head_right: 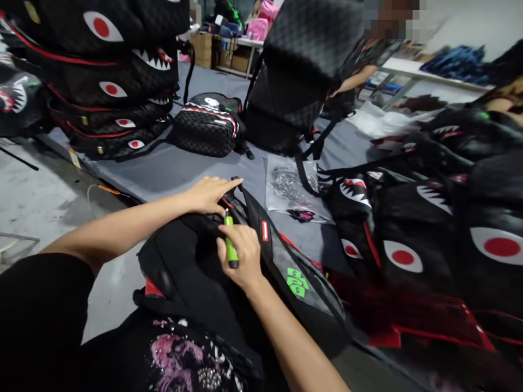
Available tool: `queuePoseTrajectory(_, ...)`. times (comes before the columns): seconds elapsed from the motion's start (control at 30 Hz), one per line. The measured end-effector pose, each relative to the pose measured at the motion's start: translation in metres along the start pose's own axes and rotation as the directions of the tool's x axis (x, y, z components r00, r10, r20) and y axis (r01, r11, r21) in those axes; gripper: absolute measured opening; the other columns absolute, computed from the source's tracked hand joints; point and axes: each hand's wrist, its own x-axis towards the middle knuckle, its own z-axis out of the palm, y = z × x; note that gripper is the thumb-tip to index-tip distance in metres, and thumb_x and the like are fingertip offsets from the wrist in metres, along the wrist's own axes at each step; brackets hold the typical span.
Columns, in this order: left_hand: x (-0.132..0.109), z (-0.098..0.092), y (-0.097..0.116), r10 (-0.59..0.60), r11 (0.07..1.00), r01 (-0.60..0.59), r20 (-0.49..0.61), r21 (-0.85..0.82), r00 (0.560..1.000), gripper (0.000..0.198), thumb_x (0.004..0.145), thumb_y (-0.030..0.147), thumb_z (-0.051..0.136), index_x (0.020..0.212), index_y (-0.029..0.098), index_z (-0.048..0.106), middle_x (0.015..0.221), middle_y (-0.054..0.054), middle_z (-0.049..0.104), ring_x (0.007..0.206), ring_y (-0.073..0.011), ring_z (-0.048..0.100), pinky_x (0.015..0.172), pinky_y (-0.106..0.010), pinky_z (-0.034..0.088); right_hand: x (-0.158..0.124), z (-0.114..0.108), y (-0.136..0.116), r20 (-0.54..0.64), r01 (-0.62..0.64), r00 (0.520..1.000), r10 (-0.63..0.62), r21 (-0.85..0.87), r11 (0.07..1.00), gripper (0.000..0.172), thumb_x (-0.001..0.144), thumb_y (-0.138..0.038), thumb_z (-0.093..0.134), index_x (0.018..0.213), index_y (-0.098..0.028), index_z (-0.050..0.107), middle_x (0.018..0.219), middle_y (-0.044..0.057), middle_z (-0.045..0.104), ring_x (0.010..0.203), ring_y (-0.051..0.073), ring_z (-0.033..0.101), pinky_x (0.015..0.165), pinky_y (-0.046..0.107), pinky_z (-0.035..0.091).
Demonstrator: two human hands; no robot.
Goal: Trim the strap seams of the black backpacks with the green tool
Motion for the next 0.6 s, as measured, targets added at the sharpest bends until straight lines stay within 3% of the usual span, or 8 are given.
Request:
queuePoseTrajectory(0.13, -0.011, 0.015, 0.005, 0.068, 0.998, -0.067, -0.065, 0.019, 0.996, 0.1, 0.08, 0.047, 0.075, 0.158, 0.019, 0.018, 0.139, -0.012, 0.058, 0.121, -0.0294, 0.053, 0.102, -0.04, 0.038, -0.018, -0.003, -0.008, 0.048, 0.021, 0.999, -0.021, -0.005, 1.0, 0.027, 0.087, -0.021, 0.059, 0.114, -0.022, 0.063, 0.091, 0.008, 0.068, 0.084, 0.023, 0.066, 0.076, 0.04, 0.053)
queuePoseTrajectory(0.27, -0.028, 0.016, 0.017, 0.105, 0.992, -0.096, -0.106, 0.082, 0.989, 0.123, 0.071, 0.057, 0.079, 0.159, 0.011, 0.004, 0.151, -0.023, 0.041, 0.139, -0.0377, 0.036, 0.115, -0.052, 0.022, -0.022, -0.007, 0.001, 0.017, -0.01, 1.0, 0.009, 0.055, 0.998, 0.03, 0.091, -0.025, 0.057, 0.121, -0.022, 0.06, 0.096, 0.009, 0.07, 0.086, 0.023, 0.067, 0.076, 0.04, 0.053)
queuePoseTrajectory(0.33, -0.03, 0.017, 0.023, 0.082, 0.989, -0.071, -0.086, 0.127, 0.993, 0.13, 0.067, 0.053, 0.083, 0.159, 0.01, 0.001, 0.156, -0.026, 0.032, 0.145, -0.0414, 0.027, 0.116, -0.058, 0.016, -0.023, -0.006, 0.006, -0.001, -0.033, 0.999, 0.033, 0.091, 0.995, 0.03, 0.091, -0.025, 0.055, 0.12, -0.022, 0.06, 0.094, 0.008, 0.072, 0.085, 0.023, 0.068, 0.077, 0.041, 0.054)
queuePoseTrajectory(0.5, -0.02, 0.026, 0.028, 0.013, 0.983, -0.002, -0.058, 0.184, 0.998, 0.125, 0.068, 0.039, 0.085, 0.159, 0.013, 0.004, 0.153, -0.022, 0.038, 0.133, -0.0363, 0.041, 0.109, -0.049, 0.03, -0.032, -0.003, 0.012, 0.021, -0.223, 0.975, 0.222, 0.118, 0.968, 0.034, 0.091, -0.026, 0.057, 0.124, -0.022, 0.053, 0.102, 0.009, 0.073, 0.085, 0.023, 0.073, 0.077, 0.041, 0.059)
queuePoseTrajectory(0.6, -0.017, 0.028, 0.026, 0.026, 0.985, -0.016, -0.06, 0.172, 0.998, 0.115, 0.074, 0.039, 0.08, 0.159, 0.012, 0.007, 0.153, -0.021, 0.038, 0.134, -0.0358, 0.04, 0.11, -0.049, 0.03, -0.032, -0.009, 0.013, 0.059, -0.276, 0.961, 0.272, 0.095, 0.956, 0.033, 0.089, -0.025, 0.061, 0.121, -0.022, 0.052, 0.1, 0.008, 0.075, 0.086, 0.023, 0.075, 0.078, 0.039, 0.06)
